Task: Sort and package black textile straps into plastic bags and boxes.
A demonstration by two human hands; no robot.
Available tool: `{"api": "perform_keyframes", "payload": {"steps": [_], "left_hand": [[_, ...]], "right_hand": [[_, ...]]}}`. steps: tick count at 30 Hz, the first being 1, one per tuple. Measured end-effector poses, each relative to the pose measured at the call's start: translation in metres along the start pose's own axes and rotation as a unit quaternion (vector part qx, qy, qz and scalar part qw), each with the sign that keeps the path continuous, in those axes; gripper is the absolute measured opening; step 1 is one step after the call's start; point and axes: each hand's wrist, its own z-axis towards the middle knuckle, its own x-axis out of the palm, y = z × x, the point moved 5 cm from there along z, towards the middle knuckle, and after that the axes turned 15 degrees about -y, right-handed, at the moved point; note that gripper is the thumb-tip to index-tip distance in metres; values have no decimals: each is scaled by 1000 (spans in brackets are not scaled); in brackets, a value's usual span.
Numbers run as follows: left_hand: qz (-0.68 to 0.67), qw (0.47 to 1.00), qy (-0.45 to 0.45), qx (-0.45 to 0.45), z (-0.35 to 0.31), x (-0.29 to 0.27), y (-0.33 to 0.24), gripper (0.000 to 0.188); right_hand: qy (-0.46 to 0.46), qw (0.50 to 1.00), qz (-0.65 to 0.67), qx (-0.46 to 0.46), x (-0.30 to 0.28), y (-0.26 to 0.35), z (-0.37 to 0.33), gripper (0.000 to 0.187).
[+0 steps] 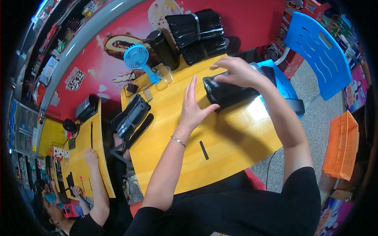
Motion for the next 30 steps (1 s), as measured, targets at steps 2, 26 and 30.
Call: {"api": "perform_keyframes", "payload": {"steps": [2, 26, 30], "left_hand": [[48, 999, -9, -13, -11, -34, 7, 83], [-520, 708, 55, -474, -159, -127, -16, 18], [-523, 681, 92, -505, -177, -129, -30, 24]], "right_hand": [[-43, 990, 107, 83, -28, 27, -9, 34], [36, 908, 313, 278, 76, 171, -145, 44], [23, 825, 450, 340, 98, 193, -116, 57]]}}
